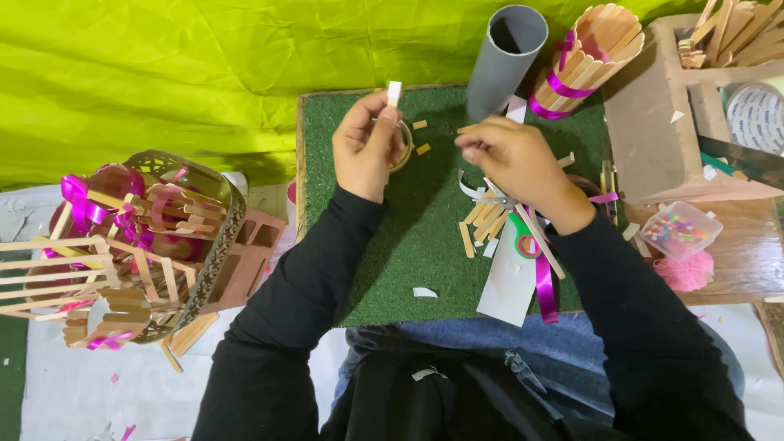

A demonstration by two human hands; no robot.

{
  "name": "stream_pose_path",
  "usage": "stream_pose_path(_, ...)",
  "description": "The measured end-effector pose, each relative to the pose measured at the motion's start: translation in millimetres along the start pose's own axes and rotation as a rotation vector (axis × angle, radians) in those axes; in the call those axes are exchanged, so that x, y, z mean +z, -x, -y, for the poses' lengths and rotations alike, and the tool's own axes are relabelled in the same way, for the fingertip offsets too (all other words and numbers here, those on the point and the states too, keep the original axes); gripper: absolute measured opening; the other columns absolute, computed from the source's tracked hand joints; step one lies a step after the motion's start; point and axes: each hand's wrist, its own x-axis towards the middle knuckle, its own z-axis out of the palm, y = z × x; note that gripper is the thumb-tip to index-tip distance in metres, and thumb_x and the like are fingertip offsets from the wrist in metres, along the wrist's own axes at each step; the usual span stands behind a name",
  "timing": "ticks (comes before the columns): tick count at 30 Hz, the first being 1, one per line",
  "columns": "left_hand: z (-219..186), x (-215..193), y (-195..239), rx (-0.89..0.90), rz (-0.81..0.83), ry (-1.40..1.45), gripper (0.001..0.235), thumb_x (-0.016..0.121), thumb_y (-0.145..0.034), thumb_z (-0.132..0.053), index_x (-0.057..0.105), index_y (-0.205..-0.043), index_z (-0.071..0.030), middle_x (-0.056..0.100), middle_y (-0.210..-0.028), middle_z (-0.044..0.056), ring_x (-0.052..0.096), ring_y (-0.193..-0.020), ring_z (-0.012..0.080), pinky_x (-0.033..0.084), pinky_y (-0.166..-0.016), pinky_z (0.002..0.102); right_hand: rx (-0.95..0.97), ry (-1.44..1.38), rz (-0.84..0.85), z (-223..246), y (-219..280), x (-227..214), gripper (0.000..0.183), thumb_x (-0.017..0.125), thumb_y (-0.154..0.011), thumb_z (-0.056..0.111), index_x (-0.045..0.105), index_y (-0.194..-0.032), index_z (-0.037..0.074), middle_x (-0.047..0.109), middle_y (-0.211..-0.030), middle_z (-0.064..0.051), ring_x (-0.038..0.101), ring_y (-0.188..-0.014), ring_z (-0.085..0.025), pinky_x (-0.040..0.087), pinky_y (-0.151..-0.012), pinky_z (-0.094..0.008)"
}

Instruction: The person assembles a small wooden frame using popsicle sticks and tape, then places a decorated paper cup inside the frame. They continue by taping additional sticks together to form a rectangular frame.

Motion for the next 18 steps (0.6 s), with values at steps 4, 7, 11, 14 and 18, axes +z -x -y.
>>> stream_pose_path(4, 0.8, -0.7, -3.1, 0.008, -0.096, 0.106, 0.020, 0.057, -0.104, -0.006, 0.070, -0.117, 0.001, 0.063, -0.087, 0.009, 0.057, -0.052, 0.0087, 0.044, -0.039, 0.019, 0.009, 0.263, 0.288, 20.2, -9.3, -5.4, 0.014, 0.069, -0.097, 0.007, 0.079, -0.106, 0.003, 0.074, -0.099, -0.016, 0.071, -0.093, -0.033, 0.057, -0.083, -0.044)
stream_pose_path(7, -2.1, 0.1, -2.9, -0.004, -0.113, 0.125, 0.019, 0.058, -0.104, -0.008, 0.070, -0.116, 0.001, 0.064, -0.085, 0.011, 0.057, -0.050, 0.0098, 0.043, -0.037, 0.020, -0.088, 0.335, 0.378, 16.6, -8.5, -2.2, 0.015, 0.067, -0.097, 0.011, 0.078, -0.104, 0.004, 0.073, -0.101, -0.016, 0.070, -0.096, -0.034, 0.056, -0.086, -0.046)
stream_pose_path(11, -1.6, 2.3, -1.5, 0.003, -0.113, 0.159, 0.019, 0.061, -0.103, -0.011, 0.071, -0.114, 0.001, 0.065, -0.085, 0.011, 0.056, -0.050, 0.0104, 0.042, -0.038, 0.020, -0.253, 0.478, 0.331, 16.3, -19.5, 17.5, 0.018, 0.064, -0.100, 0.017, 0.073, -0.108, 0.004, 0.069, -0.108, -0.015, 0.068, -0.101, -0.037, 0.056, -0.084, -0.048)
stream_pose_path(14, 0.8, 4.5, 0.8, 0.009, -0.103, 0.171, 0.020, 0.061, -0.104, -0.013, 0.071, -0.113, 0.001, 0.065, -0.085, 0.012, 0.056, -0.050, 0.0106, 0.041, -0.038, 0.019, -0.309, 0.540, 0.377, 30.4, -37.0, 32.9, 0.019, 0.056, -0.102, 0.010, 0.074, -0.103, 0.006, 0.068, -0.101, -0.010, 0.066, -0.097, -0.027, 0.053, -0.087, -0.039)
stream_pose_path(18, 1.8, 4.9, 1.0, 0.019, -0.130, 0.182, 0.020, 0.063, -0.103, -0.013, 0.073, -0.114, 0.001, 0.066, -0.083, 0.012, 0.056, -0.049, 0.0105, 0.042, -0.037, 0.020, -0.405, 0.736, 0.379, 39.6, -50.7, 54.0, 0.013, 0.067, -0.086, 0.008, 0.075, -0.077, 0.006, 0.065, -0.071, -0.007, 0.063, -0.075, -0.028, 0.049, -0.075, -0.043)
